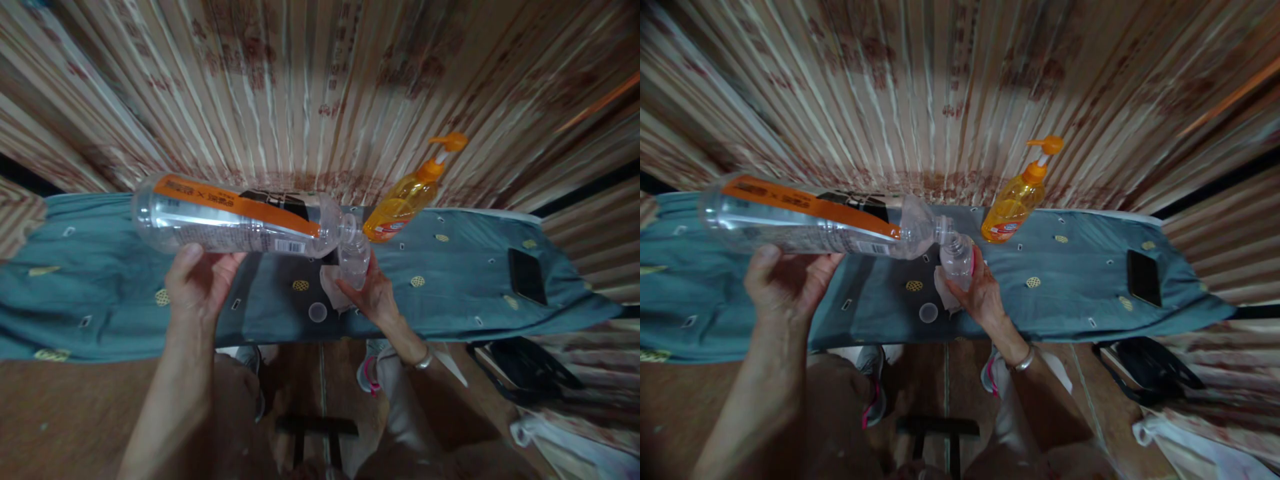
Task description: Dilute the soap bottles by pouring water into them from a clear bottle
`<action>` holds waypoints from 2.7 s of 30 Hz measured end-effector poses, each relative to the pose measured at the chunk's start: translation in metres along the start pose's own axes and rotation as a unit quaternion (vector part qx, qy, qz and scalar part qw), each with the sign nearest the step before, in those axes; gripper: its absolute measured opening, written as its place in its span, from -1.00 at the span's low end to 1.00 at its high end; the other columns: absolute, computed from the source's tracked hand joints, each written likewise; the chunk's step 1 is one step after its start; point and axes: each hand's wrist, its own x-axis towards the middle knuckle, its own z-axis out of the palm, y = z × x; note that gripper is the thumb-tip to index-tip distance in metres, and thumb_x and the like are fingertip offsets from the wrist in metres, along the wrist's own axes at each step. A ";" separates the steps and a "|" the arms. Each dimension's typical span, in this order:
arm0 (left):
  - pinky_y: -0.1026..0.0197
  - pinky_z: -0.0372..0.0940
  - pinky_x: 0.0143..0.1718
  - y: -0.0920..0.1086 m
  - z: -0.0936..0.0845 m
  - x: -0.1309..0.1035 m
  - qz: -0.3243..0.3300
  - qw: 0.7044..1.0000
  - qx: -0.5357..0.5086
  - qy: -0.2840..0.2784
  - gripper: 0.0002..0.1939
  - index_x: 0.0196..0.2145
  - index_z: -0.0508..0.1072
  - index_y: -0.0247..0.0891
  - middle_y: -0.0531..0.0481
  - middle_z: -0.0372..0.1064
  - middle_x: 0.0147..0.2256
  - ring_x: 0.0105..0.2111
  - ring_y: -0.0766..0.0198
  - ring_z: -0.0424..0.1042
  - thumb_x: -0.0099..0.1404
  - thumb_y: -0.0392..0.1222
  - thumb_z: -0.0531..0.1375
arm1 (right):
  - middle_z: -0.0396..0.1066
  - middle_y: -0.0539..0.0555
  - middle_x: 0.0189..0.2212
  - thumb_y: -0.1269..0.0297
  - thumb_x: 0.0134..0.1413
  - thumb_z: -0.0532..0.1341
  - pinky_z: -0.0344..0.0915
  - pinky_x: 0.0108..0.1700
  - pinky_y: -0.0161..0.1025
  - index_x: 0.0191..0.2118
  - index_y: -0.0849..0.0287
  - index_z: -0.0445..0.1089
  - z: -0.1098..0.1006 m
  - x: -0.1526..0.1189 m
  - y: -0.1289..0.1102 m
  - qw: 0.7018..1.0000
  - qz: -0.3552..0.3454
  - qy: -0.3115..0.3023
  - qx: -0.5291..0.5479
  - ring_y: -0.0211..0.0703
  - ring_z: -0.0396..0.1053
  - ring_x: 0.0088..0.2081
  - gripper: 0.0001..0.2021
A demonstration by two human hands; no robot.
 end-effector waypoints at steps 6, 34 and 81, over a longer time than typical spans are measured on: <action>-0.14 0.46 0.13 0.000 0.000 0.000 -0.001 1.000 0.012 -0.001 -0.38 -0.04 0.54 -0.03 0.00 0.60 -0.05 0.15 -0.10 0.45 -0.14 -0.17 0.47 | 0.42 0.46 0.18 -0.09 0.03 0.30 0.47 0.08 0.26 0.39 0.30 0.00 0.001 0.000 0.001 1.000 0.003 -0.001 -0.003 0.28 0.47 0.14 -0.07; -0.17 0.42 0.17 0.000 0.001 0.000 -0.002 1.000 0.014 -0.001 -0.42 -0.08 0.55 -0.03 -0.02 0.60 -0.07 0.16 -0.12 0.44 -0.15 -0.15 0.47 | 0.38 0.44 0.23 -0.05 0.02 0.32 0.45 0.12 0.26 0.40 0.26 -0.02 0.000 -0.001 0.001 1.000 -0.006 -0.002 -0.009 0.24 0.45 0.17 -0.07; 0.00 0.55 -0.14 0.000 -0.009 0.006 -0.019 1.000 0.020 -0.002 -0.63 -0.38 0.48 -0.06 0.05 0.61 -0.27 0.03 -0.08 0.51 -0.19 -0.14 0.48 | 0.39 0.47 0.20 -0.11 0.17 0.25 0.51 0.08 0.20 0.47 0.26 -0.21 0.010 0.002 -0.001 0.994 -0.095 0.050 -0.029 0.21 0.46 0.18 -0.04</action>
